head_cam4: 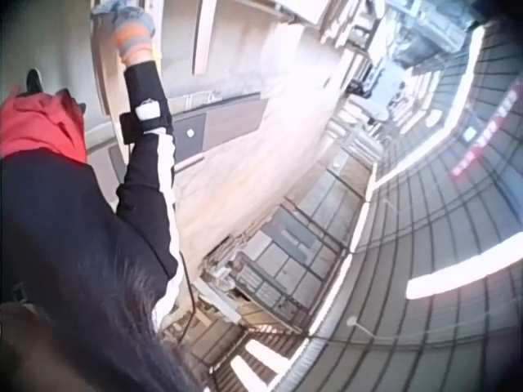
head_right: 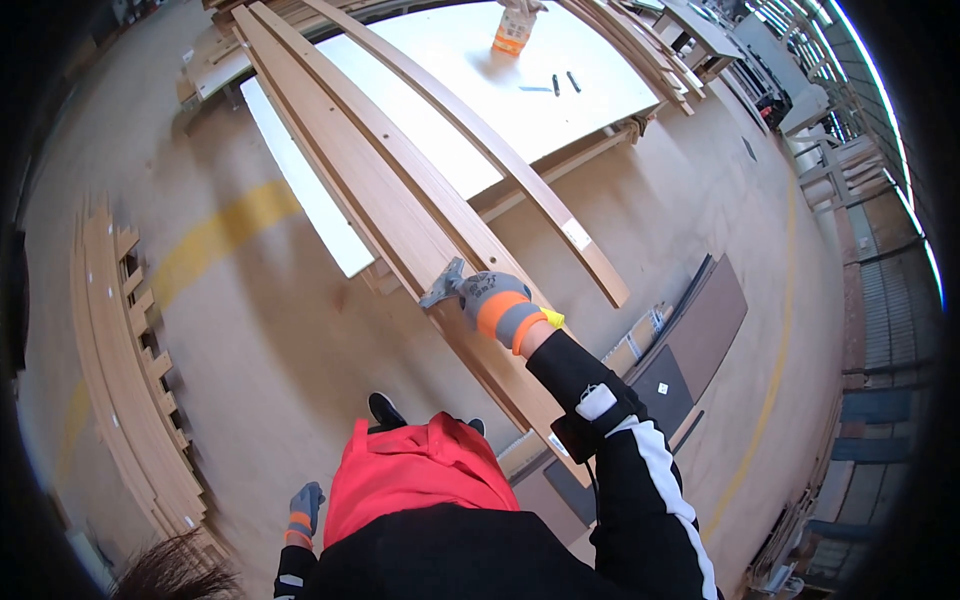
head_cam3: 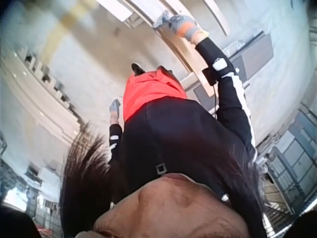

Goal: Scraping and wiping down wooden board components for furniture manufacturing.

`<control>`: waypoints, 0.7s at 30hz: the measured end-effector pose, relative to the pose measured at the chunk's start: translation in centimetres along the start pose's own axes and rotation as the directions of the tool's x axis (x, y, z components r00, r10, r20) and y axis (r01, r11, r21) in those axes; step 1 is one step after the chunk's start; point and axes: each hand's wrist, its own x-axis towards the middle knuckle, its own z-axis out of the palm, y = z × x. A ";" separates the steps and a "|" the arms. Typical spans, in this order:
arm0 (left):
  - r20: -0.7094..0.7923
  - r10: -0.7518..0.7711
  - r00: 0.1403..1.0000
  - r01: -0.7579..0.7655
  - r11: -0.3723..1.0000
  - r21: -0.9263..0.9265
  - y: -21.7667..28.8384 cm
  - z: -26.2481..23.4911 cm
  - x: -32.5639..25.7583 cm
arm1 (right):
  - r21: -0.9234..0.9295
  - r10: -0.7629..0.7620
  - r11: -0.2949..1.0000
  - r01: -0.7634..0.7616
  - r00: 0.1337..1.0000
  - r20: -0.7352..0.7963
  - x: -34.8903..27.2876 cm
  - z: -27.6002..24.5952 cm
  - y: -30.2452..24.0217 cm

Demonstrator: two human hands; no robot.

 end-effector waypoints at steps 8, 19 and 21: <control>-0.036 0.137 0.990 -0.141 0.973 -0.183 4.1 -2.2 7.0 | -0.011 -0.026 1.000 0.025 0.997 -0.077 8.6 -3.3 -2.7; 0.136 0.265 0.955 -0.297 0.868 0.397 17.3 -3.4 15.0 | -0.022 -0.001 1.000 -0.002 0.994 -0.108 23.6 -12.3 -6.8; 0.140 0.255 0.957 -0.290 0.887 0.361 20.5 -4.3 16.1 | -0.040 -0.022 0.999 0.018 0.995 -0.095 26.0 -14.5 -7.5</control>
